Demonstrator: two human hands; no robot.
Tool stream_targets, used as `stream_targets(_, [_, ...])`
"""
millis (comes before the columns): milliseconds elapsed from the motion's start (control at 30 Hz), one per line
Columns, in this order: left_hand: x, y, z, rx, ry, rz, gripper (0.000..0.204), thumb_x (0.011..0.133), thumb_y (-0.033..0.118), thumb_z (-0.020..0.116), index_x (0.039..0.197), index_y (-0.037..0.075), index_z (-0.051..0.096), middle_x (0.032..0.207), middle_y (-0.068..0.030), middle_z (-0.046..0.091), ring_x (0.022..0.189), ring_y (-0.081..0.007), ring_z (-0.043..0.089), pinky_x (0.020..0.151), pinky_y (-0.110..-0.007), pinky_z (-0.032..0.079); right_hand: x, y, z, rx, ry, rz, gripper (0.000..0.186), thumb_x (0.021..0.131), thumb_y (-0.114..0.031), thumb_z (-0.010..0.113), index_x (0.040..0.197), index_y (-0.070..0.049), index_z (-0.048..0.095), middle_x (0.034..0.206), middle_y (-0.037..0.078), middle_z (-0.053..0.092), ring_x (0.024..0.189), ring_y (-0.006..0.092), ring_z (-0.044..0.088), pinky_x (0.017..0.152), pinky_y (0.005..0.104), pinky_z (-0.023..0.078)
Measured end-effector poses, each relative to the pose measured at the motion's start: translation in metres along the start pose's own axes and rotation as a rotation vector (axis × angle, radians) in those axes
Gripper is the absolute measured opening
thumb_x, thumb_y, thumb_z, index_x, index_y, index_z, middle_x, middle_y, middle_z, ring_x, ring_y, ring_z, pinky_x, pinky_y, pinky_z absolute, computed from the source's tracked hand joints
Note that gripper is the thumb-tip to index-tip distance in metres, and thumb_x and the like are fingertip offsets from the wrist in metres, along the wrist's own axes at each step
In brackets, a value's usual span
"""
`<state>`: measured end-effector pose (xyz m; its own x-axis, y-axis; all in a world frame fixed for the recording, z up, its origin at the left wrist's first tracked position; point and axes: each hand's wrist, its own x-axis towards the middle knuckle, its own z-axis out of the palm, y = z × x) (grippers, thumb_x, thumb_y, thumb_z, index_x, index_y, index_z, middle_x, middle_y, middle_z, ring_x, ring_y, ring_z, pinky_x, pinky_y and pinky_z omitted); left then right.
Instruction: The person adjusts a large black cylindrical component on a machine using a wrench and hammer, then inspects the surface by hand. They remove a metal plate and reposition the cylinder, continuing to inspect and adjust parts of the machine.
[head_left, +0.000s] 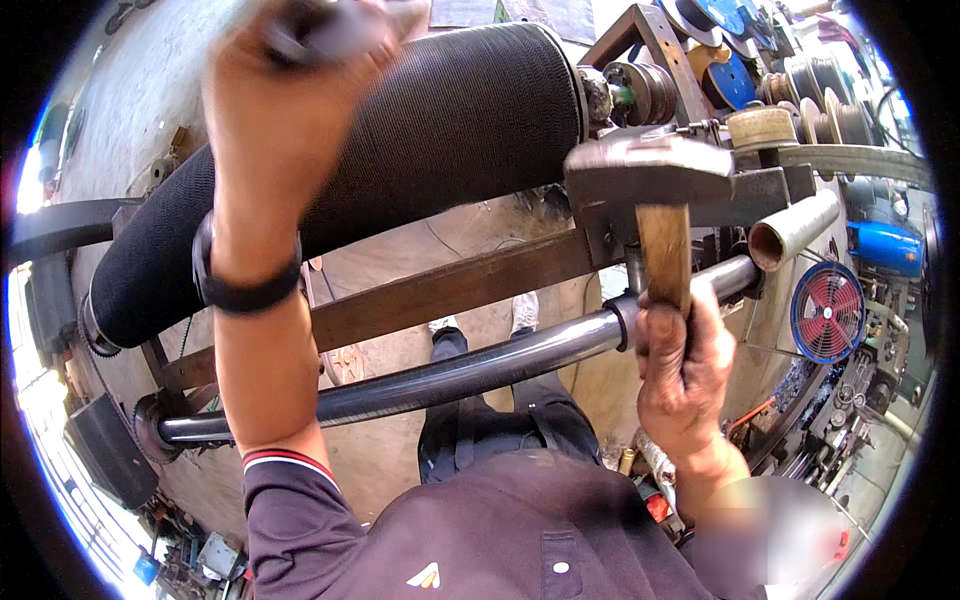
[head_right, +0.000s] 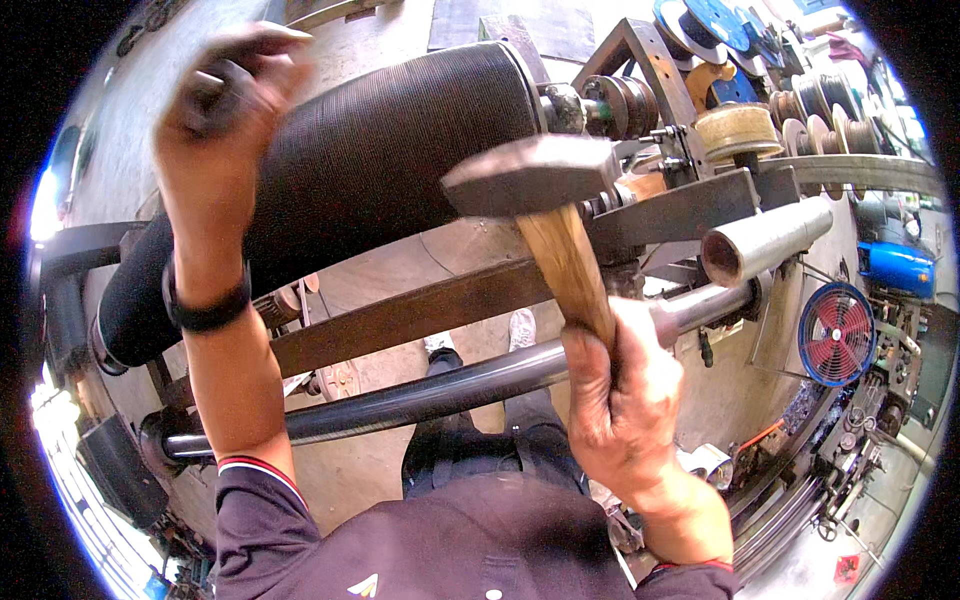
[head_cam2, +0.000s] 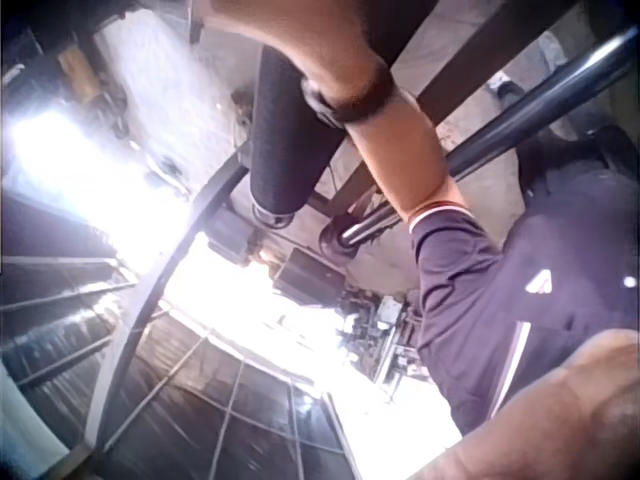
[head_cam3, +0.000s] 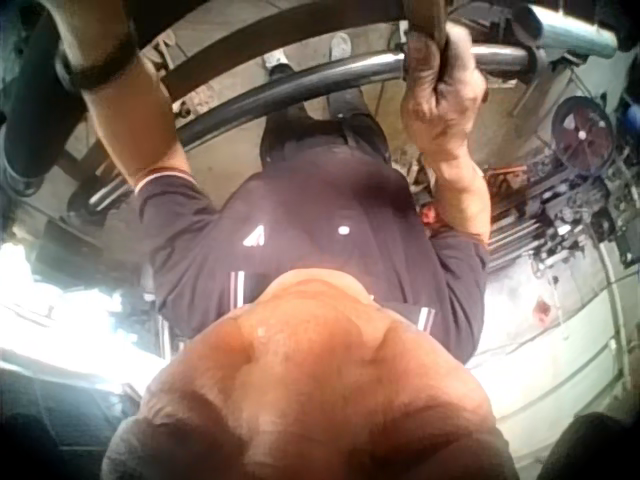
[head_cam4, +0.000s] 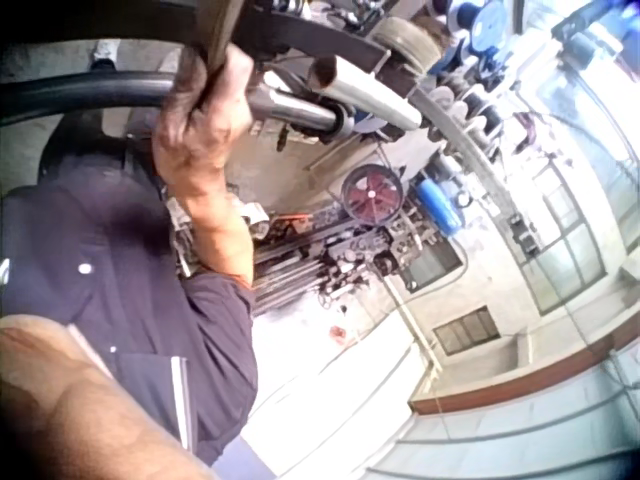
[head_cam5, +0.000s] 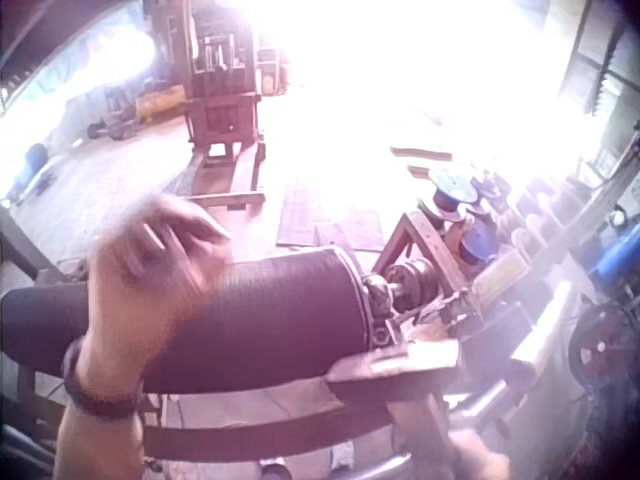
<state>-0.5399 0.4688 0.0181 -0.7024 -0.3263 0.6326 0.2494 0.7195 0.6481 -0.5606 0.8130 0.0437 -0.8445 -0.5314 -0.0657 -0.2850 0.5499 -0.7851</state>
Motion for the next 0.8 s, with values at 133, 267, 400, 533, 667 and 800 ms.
stream_targets(133, [-0.068, 0.017, 0.032, 0.586, -0.429, -0.112, 0.068, 0.078, -0.006, 0.071, 0.142, 0.015, 0.063, 0.098, -0.0111, 0.06, 0.073, -0.0216, 0.066, 0.07, -0.033, 0.059, -0.022, 0.023, 0.009, 0.05, -0.046, 0.159, 0.027, 0.107, -0.027, 0.059, 0.115, -0.001, 0.063, 0.068, 0.01, 0.057, 0.059, 0.0153, 0.051, 0.056, 0.0325, 0.046])
stream_targets(267, [-0.105, -0.008, 0.057, 0.896, -0.615, -0.259, 0.087, 0.085, 0.0, 0.065, 0.163, 0.025, 0.035, 0.103, -0.0143, 0.051, 0.067, -0.0253, 0.067, 0.062, -0.036, 0.06, -0.02, 0.025, 0.014, 0.059, -0.093, 0.159, 0.029, 0.107, -0.028, 0.06, 0.115, 0.0, 0.062, 0.067, 0.012, 0.058, 0.057, 0.0171, 0.054, 0.055, 0.034, 0.046])
stream_targets(400, [-0.1, -0.008, 0.067, 0.995, -0.555, -0.204, 0.084, 0.088, 0.002, 0.062, 0.163, 0.03, 0.034, 0.102, -0.013, 0.052, 0.065, -0.0233, 0.066, 0.057, -0.035, 0.06, -0.016, 0.021, 0.015, 0.05, -0.126, 0.13, 0.029, 0.106, -0.027, 0.06, 0.114, 0.0, 0.062, 0.069, 0.012, 0.059, 0.058, 0.0205, 0.057, 0.057, 0.0347, 0.048])
stream_targets(533, [-0.105, -0.01, 0.071, 1.067, -0.557, -0.146, 0.083, 0.09, 0.002, 0.06, 0.162, 0.032, 0.034, 0.099, -0.011, 0.052, 0.064, -0.021, 0.065, 0.053, -0.033, 0.06, -0.018, 0.026, 0.015, 0.036, -0.124, 0.077, 0.029, 0.106, -0.027, 0.061, 0.114, 0.001, 0.062, 0.07, 0.013, 0.06, 0.058, 0.0206, 0.057, 0.057, 0.0345, 0.048])
stream_targets(667, [-0.107, -0.006, 0.066, 1.109, -0.588, -0.112, 0.084, 0.089, 0.004, 0.061, 0.162, 0.033, 0.034, 0.098, -0.0097, 0.052, 0.065, -0.0202, 0.064, 0.053, -0.032, 0.06, -0.021, 0.027, 0.013, 0.061, -0.136, 0.119, 0.029, 0.106, -0.027, 0.061, 0.114, 0.001, 0.062, 0.071, 0.012, 0.06, 0.059, 0.0199, 0.056, 0.058, 0.0344, 0.048])
stream_targets(800, [-0.114, -0.009, 0.066, 1.165, -0.581, -0.057, 0.085, 0.088, 0.004, 0.063, 0.163, 0.032, 0.034, 0.096, -0.0088, 0.052, 0.064, -0.0195, 0.06, 0.052, -0.03, 0.058, -0.023, 0.028, 0.014, 0.084, -0.147, 0.193, 0.03, 0.106, -0.027, 0.061, 0.114, 0.001, 0.062, 0.071, 0.011, 0.06, 0.06, 0.0196, 0.055, 0.058, 0.0345, 0.048])
